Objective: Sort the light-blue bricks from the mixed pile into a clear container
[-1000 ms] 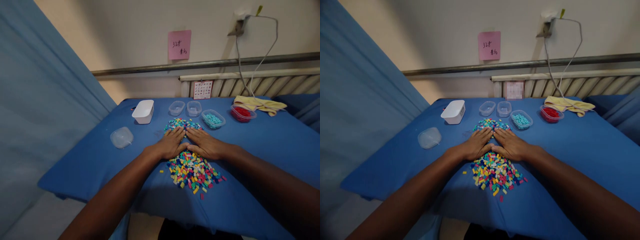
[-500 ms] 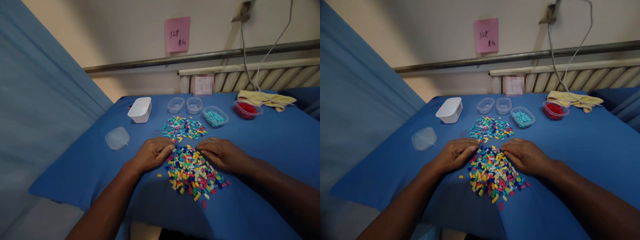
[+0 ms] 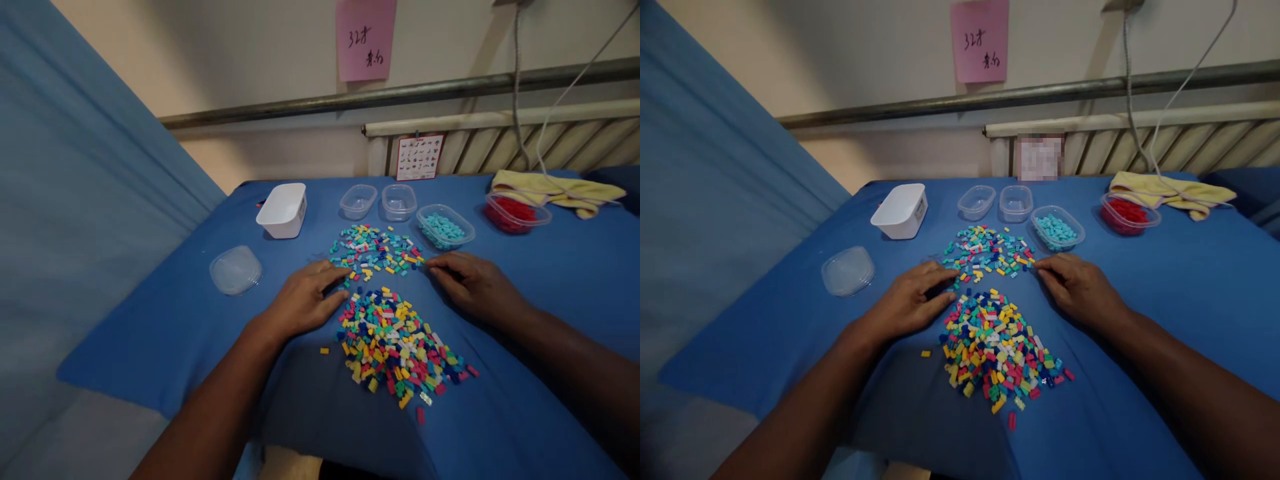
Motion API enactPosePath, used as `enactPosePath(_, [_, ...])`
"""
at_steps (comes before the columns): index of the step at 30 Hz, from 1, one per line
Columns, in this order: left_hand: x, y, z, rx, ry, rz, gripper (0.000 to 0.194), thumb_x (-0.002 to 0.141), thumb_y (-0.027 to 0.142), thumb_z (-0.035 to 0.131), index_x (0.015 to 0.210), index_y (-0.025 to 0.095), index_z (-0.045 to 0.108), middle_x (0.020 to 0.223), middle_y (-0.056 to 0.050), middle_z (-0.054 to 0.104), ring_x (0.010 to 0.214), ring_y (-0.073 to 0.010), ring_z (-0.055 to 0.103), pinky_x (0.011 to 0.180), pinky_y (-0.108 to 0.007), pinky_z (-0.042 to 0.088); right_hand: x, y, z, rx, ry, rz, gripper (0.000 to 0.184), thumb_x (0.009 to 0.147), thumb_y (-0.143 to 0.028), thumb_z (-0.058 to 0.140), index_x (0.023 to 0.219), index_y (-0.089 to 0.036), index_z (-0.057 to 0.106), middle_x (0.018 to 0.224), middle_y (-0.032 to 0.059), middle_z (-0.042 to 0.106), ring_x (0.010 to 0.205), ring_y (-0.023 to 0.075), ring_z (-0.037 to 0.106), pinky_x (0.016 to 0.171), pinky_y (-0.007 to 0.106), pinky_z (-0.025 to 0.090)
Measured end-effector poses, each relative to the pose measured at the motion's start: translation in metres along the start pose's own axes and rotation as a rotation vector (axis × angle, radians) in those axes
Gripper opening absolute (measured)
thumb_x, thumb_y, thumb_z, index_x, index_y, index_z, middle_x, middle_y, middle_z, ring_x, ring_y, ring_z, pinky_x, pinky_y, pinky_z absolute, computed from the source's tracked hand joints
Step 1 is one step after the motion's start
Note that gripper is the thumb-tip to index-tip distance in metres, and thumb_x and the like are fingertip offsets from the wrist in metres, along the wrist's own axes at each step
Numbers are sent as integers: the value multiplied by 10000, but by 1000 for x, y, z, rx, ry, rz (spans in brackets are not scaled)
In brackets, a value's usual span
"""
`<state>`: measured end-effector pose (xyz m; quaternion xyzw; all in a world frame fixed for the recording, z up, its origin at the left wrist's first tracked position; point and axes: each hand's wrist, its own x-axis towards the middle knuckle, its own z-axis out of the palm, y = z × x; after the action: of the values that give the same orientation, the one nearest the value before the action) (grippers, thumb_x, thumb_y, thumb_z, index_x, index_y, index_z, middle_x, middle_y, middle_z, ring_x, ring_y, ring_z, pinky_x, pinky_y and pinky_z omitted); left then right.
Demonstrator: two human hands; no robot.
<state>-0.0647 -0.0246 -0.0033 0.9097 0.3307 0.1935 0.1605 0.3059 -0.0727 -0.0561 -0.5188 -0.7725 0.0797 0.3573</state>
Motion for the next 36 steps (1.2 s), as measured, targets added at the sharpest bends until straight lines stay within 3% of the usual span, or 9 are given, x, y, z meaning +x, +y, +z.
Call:
enactPosePath(3, [5, 4, 1, 111, -97, 17, 458, 1084, 389, 635, 1481, 167, 691, 1120, -119, 703, 1046, -289, 666, 942, -459, 534, 0, 0, 0, -10, -16, -15, 215, 1063, -309, 605, 1132, -238, 795, 1017, 82, 822, 927, 276, 775, 845, 422, 613])
enactPosePath(8, [7, 6, -6, 80, -151, -89, 387, 1070, 323, 607, 1404, 170, 726, 1155, -111, 702, 1102, -286, 666, 979, -438, 522, -1, 0, 1, -17, -19, -31, 219, 1065, -303, 604, 1122, -219, 799, 1011, 86, 822, 930, 271, 772, 842, 412, 607])
enactPosePath(12, [8, 6, -10, 67, -149, -170, 276, 1008, 282, 630, 1231, 185, 759, 1075, -74, 708, 983, -257, 668, 867, -398, 513, -2, 1, 1, -17, 13, -13, 218, 1059, -304, 610, 1141, -225, 795, 1045, 76, 830, 946, 265, 783, 862, 399, 610])
enactPosePath(17, [9, 2, -10, 107, -145, -182, 217, 1008, 352, 623, 1092, 181, 727, 997, -62, 691, 881, -245, 638, 777, -380, 469, 2, 5, 5, -59, 86, 100, 280, 1042, -338, 626, 1226, -195, 780, 971, 83, 828, 809, 254, 774, 746, 366, 599])
enactPosePath(23, [6, 4, -8, 137, -126, -135, 105, 996, 264, 589, 1007, 191, 664, 989, -53, 670, 850, -222, 617, 755, -361, 439, 8, 6, 10, -230, 0, 32, 333, 1064, -333, 594, 1314, -185, 756, 1021, 105, 814, 879, 267, 766, 740, 359, 560])
enactPosePath(28, [5, 5, -7, 109, -128, -91, 114, 1004, 227, 567, 1057, 200, 664, 1029, -51, 666, 926, -225, 639, 820, -360, 467, 12, 0, 12, -320, -77, 17, 291, 1087, -363, 585, 1219, -217, 799, 1033, 106, 807, 923, 273, 760, 732, 346, 522])
enactPosePath(36, [9, 9, -8, 132, -129, -135, 273, 1011, 268, 573, 1230, 183, 712, 1073, -73, 696, 946, -244, 654, 835, -377, 483, 26, -5, 10, -304, -146, 188, 244, 1037, -424, 661, 1153, -235, 761, 933, 48, 812, 778, 241, 728, 629, 321, 400])
